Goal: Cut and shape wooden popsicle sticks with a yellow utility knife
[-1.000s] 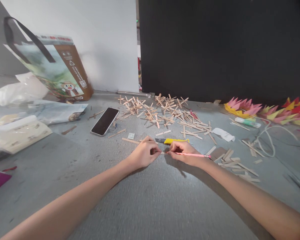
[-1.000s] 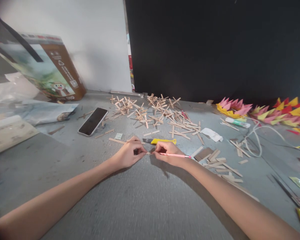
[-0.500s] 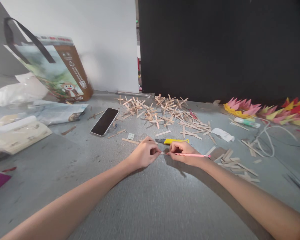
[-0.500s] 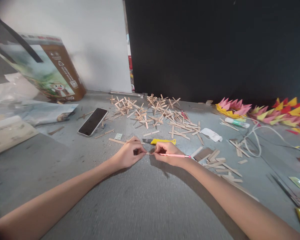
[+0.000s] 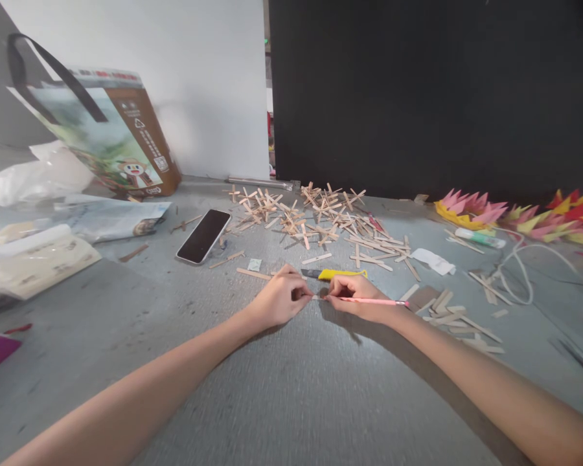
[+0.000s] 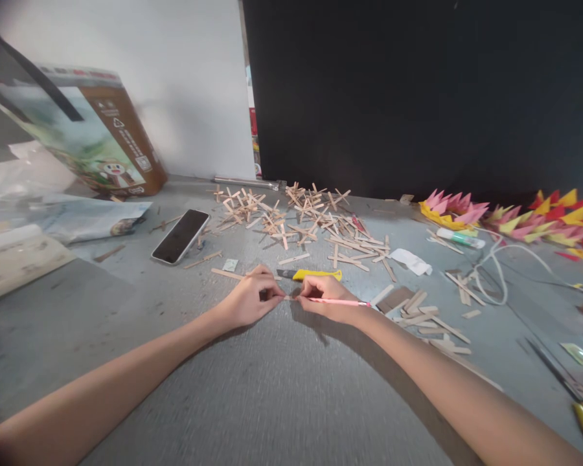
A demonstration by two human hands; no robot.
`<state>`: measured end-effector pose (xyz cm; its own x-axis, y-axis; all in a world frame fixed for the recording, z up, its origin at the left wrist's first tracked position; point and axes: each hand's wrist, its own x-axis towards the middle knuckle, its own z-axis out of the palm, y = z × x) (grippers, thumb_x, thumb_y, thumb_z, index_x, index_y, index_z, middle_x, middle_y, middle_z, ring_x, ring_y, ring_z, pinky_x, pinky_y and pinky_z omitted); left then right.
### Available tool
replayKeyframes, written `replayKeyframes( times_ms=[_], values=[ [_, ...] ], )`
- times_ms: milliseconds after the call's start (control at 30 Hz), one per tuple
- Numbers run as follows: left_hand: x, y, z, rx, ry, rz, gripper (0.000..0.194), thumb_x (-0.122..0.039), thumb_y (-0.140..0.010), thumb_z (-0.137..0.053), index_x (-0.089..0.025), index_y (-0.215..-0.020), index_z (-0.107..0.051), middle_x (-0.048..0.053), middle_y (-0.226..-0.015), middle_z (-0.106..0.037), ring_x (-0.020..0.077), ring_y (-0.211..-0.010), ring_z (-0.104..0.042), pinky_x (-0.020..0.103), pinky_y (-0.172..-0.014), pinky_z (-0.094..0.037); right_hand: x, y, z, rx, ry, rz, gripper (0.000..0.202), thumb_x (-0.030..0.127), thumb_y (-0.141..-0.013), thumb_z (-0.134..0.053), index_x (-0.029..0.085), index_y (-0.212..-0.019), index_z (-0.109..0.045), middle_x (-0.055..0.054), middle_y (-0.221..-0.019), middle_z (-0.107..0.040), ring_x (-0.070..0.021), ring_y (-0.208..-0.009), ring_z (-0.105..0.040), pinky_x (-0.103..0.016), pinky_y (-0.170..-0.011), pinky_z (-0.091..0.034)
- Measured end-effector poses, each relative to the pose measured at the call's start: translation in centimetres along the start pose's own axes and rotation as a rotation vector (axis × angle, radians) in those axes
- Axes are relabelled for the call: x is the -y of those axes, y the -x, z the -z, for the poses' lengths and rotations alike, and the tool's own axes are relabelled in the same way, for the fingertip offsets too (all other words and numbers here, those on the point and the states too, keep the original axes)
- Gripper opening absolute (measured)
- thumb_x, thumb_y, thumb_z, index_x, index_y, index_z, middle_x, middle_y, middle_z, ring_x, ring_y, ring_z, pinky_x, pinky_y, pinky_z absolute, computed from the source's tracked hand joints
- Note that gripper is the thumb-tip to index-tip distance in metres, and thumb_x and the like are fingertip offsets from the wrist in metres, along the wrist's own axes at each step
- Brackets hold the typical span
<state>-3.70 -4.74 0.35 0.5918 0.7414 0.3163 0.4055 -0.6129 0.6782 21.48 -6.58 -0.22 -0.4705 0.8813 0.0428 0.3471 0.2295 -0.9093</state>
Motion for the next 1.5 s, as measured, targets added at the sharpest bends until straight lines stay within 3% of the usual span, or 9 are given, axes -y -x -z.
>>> replayKeyframes(
  times_ms=[833, 1233, 1500],
  values=[
    [-0.08, 0.04, 0.03, 0.005, 0.002, 0.007, 0.009, -0.019, -0.089, -0.072, -0.021, -0.082, -0.078, 0.004, -0.069, -0.067, 0.0230, -0.097, -0.060, 0.031, -0.081, -0.048, 0.13, -0.08, -0.10, -0.015, 0.000, -0.030, 0.037, 0.048, -0.088, -0.074, 0.020, -0.075, -0.053, 0.000, -0.077, -0.057, -0.0135, -0.065, -0.048, -0.027, -0.061, -0.037],
    [-0.33, -0.09, 0.13, 0.010, -0.016, 0.007, 0.010, -0.015, -0.088, -0.072, -0.019, -0.080, -0.077, 0.003, -0.069, -0.067, 0.0223, -0.094, -0.059, 0.030, -0.080, -0.045, -0.59, -0.20, -0.17, -0.020, 0.010, 0.014, 0.034, 0.043, -0.090, -0.072, 0.020, -0.075, -0.052, 0.001, -0.075, -0.056, -0.0130, -0.065, -0.048, -0.026, -0.060, -0.037],
    [-0.22, 0.02, 0.07, -0.001, -0.016, -0.002, 0.010, -0.017, -0.089, -0.072, -0.020, -0.080, -0.077, 0.003, -0.070, -0.067, 0.0222, -0.093, -0.060, 0.031, -0.081, -0.046, 0.35, 0.36, -0.19, -0.075, -0.047, -0.083, 0.030, 0.042, -0.089, -0.073, 0.021, -0.078, -0.056, 0.001, -0.069, -0.060, -0.0128, -0.059, -0.051, -0.025, -0.056, -0.038]
  ],
)
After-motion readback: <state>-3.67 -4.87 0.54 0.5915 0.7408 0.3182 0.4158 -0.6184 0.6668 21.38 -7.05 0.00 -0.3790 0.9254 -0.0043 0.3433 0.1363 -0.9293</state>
